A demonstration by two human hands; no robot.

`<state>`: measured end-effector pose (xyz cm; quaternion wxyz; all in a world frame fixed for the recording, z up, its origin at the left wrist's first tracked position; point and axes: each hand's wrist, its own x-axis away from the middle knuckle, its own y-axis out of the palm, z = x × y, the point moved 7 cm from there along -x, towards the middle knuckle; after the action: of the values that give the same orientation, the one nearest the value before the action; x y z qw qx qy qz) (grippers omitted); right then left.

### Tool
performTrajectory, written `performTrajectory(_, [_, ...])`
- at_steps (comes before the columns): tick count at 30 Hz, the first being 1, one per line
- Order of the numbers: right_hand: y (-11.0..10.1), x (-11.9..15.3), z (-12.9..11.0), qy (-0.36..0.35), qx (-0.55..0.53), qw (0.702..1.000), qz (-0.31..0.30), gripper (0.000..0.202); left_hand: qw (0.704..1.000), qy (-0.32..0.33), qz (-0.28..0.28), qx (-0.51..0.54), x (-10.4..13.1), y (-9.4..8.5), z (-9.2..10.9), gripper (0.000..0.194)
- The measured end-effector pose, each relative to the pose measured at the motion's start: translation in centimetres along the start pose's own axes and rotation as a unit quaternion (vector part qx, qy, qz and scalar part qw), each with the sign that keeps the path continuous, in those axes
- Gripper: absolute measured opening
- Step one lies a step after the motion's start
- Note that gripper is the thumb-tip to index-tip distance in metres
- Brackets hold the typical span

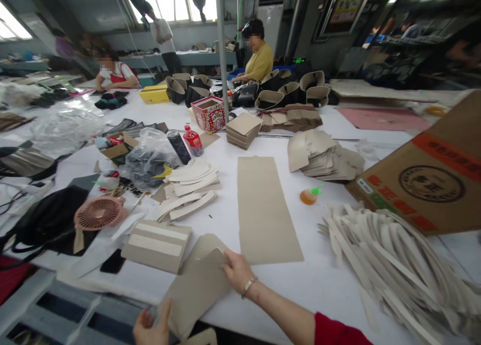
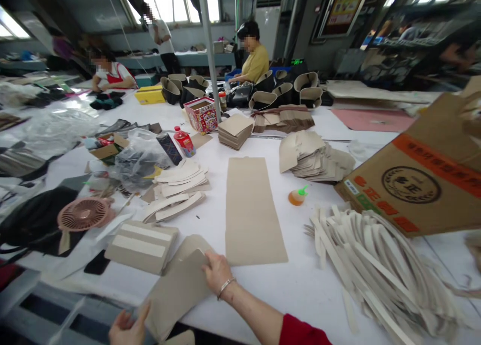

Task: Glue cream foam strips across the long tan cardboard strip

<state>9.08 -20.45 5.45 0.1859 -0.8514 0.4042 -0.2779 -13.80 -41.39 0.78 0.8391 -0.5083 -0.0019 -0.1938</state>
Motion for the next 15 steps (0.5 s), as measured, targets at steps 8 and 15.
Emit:
performTrajectory(8, [-6.8,11.3,2.1,-0.064,-0.114,0.989,-0.072,0.020,0.847,0.358,-0.393,-0.026,8.4,3.6,11.5,0.042])
performTrajectory(15, [-9.9,12.7,15.0,0.119,-0.359,0.924,0.049,0.037,0.811,0.111,-0.563,0.116,12.5,10.8,13.6,0.047])
